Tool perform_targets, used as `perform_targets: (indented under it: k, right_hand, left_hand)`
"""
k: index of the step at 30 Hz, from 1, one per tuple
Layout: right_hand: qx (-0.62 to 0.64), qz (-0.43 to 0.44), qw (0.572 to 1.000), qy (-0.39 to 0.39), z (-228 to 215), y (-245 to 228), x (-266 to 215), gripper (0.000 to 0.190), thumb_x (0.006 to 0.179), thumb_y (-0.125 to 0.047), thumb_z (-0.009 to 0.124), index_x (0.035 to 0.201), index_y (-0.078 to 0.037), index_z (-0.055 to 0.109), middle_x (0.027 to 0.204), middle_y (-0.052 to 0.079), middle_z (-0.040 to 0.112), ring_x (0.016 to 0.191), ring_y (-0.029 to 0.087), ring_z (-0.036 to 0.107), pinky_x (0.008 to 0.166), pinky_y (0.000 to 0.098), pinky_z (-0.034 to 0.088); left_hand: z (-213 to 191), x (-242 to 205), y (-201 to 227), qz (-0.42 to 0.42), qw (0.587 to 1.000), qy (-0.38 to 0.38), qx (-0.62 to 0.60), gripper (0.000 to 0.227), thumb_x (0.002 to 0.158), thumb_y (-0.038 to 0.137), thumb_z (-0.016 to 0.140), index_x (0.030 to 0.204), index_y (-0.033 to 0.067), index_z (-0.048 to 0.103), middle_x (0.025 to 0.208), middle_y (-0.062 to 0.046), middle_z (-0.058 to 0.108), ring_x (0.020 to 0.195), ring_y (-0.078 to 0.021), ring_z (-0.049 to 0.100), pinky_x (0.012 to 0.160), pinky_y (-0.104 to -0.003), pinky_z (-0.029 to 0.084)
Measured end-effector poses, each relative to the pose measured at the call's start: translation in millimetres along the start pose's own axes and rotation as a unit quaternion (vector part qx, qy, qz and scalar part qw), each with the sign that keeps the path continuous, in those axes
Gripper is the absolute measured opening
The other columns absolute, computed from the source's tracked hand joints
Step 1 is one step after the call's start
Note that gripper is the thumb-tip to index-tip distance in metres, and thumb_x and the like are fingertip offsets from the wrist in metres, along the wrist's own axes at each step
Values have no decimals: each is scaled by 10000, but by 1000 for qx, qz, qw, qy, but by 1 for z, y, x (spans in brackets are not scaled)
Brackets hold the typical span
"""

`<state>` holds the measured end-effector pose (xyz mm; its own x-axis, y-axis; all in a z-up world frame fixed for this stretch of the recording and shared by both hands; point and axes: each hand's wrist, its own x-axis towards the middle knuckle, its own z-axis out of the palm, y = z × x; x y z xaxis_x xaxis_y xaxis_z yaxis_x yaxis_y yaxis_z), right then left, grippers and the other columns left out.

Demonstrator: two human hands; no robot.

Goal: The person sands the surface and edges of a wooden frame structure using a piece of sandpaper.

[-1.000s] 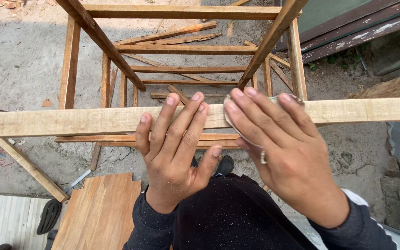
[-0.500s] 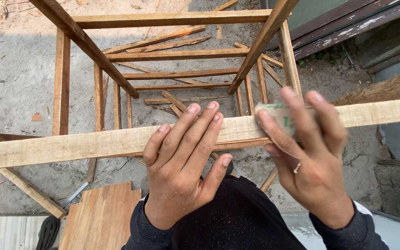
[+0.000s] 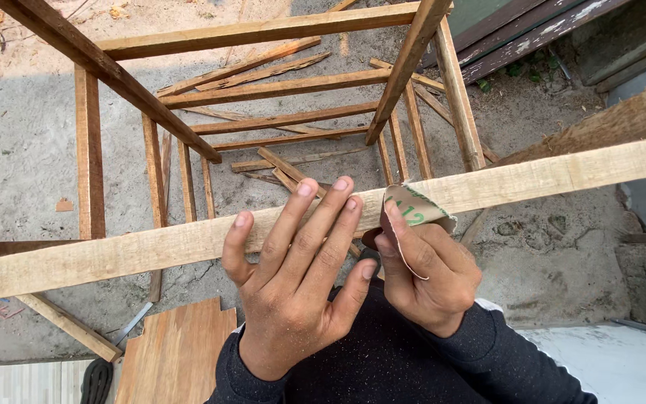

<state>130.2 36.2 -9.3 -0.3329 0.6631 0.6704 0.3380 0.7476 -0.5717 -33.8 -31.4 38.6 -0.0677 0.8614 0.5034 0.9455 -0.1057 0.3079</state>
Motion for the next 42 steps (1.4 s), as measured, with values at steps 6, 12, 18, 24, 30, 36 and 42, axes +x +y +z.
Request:
perform_targets:
  k: [6,12,18,24,30,36,42]
  right_hand:
    - [-32,-7,990,137,-23,56,-16,323,945,79,727,1230,-73,723,1000,145,721,851,193,751,705,271,638]
    - [2,-93,995,-35,-2,27,-8,382,877,79,773,1234,-13,674,984,105,712,861,216,744,741,311,637]
    - [-30,-78,996,25,-10,27,0,268,951,23,783,1197,-17,685,961,130,715,852,199,742,636,276,633]
    - [-24,8,996,90,-10,31,-12,184,994,-11,729,1172,24,700,974,163,723,767,162,740,585,242,583]
    - [-57,-13,998,34,-19,28,-14,156,1037,-40,742,1157,48,695,935,165,713,770,239,746,678,335,591]
    - [-48,94,991,79,-66,48,5,108,1164,-4,632,1195,66,708,811,131,725,711,156,724,636,230,527]
    - [-110,59,991,-46,-78,28,25,165,1123,-12,689,1236,106,713,832,177,701,687,164,696,586,217,489]
  left_hand:
    - [8,-6,-5,11,1000,16,10,409,1023,452,605,1355,228,686,1448,81,633,1392,-101,467,1252,-361,78]
    - [14,-7,-11,30,998,48,30,367,1052,444,607,1340,241,712,1428,109,645,1375,-74,466,1255,-325,82]
    - [13,-7,-11,29,998,44,26,321,1050,334,576,1322,250,726,1419,121,659,1375,-65,467,1252,-315,85]
    - [15,-6,-10,28,997,63,25,318,1062,310,564,1325,251,734,1413,129,662,1368,-65,467,1260,-303,84]
    - [18,-6,-9,20,997,74,20,279,1078,313,565,1283,258,747,1375,129,691,1346,-61,495,1255,-300,105]
    - [24,-5,-4,1,995,102,18,298,1056,309,553,1251,240,768,1339,120,711,1320,-74,516,1247,-306,130]
    - [17,-7,0,-8,997,79,11,314,1066,336,556,1296,229,742,1390,102,681,1357,-83,503,1258,-340,134]
